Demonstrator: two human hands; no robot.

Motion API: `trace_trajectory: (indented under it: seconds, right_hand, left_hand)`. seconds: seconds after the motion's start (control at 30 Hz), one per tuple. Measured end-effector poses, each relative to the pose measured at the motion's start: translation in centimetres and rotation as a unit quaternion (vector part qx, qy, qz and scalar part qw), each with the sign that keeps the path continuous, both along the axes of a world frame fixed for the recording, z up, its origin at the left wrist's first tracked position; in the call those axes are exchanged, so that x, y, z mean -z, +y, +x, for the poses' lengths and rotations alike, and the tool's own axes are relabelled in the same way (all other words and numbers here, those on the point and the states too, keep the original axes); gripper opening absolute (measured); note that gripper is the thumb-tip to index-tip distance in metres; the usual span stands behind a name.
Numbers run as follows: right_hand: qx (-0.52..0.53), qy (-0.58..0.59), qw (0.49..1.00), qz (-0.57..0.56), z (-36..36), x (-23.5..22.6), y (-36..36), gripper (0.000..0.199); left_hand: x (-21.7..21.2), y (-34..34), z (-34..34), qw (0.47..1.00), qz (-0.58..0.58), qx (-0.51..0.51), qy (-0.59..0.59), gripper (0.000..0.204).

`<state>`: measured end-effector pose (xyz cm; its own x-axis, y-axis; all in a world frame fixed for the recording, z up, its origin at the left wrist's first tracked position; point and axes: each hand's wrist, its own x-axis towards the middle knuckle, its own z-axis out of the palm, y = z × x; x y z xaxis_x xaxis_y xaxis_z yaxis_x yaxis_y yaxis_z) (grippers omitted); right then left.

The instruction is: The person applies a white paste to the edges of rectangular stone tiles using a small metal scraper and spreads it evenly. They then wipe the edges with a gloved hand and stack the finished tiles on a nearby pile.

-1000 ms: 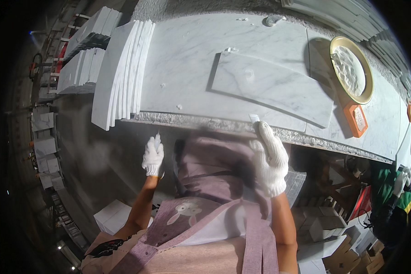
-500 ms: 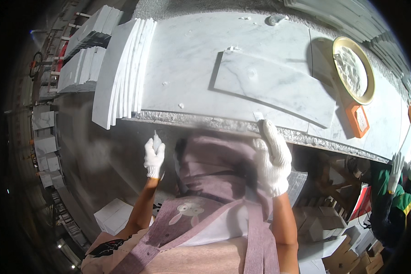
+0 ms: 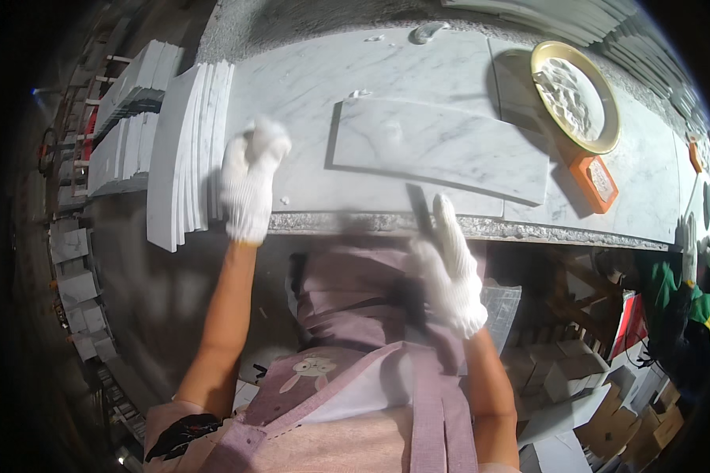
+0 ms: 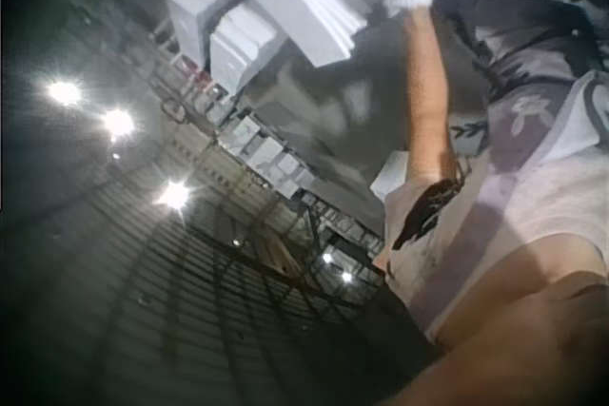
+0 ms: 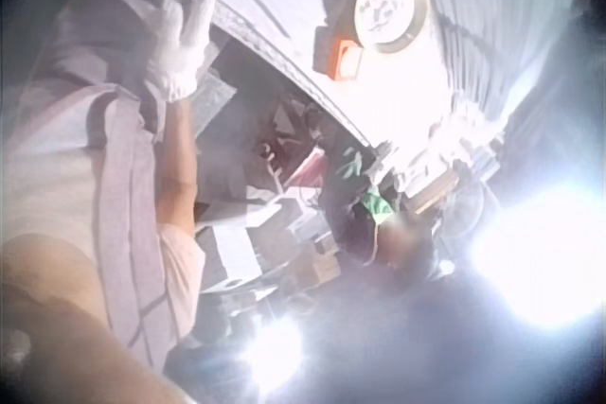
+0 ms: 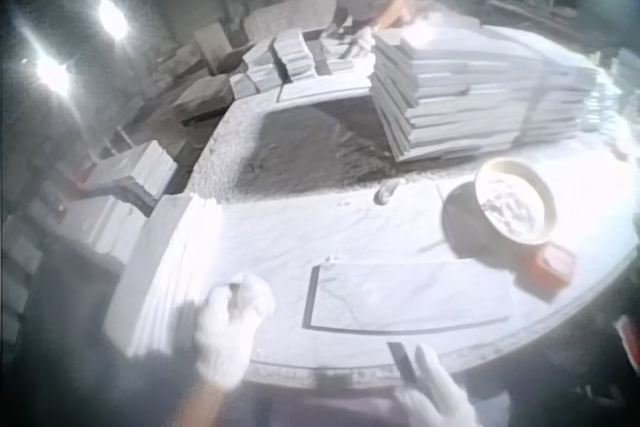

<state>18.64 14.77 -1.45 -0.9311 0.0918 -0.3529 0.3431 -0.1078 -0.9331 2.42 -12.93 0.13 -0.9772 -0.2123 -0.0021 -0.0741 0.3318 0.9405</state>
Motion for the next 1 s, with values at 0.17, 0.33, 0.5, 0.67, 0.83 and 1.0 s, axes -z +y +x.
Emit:
trace_trajectory:
  seconds: [0.17, 0.33, 0.5, 0.67, 0.83, 1.0]
  right_hand:
    - [-0.046, -0.098, 0.989, -0.101, 1.6, -1.7, 1.5, 0.066]
    - [0.005, -0.217, 0.964, -0.153, 2.7, -1.9, 2.5, 0.037]
    - [0.000, -0.191, 0.971, -0.146, 1.6, -1.4, 2.1, 0.034]
    - [-0.027, -0.137, 0.983, -0.122, 0.3, -1.4, 1.6, 0.034]
    - [-0.018, -0.127, 0.979, -0.156, -0.2, -1.3, 1.0, 0.033]
    - [-0.035, -0.108, 0.983, -0.141, -0.5, -1.2, 0.4, 0.034]
  left_hand:
    - [2.7, 3.3, -9.7, 0.990, -0.115, 0.043, 0.066, 0.054]
    - [4.1, 2.9, -12.1, 0.971, -0.236, 0.037, 0.002, 0.061]
    - [3.6, 3.2, -10.8, 0.972, -0.233, 0.035, -0.001, 0.061]
    - [1.7, 3.2, -8.7, 0.983, -0.183, 0.031, 0.014, 0.067]
    - [2.0, 3.5, -3.4, 0.981, -0.141, 0.025, 0.133, 0.062]
    - [2.4, 5.2, -1.4, 0.907, -0.269, 0.211, 0.246, 0.065]
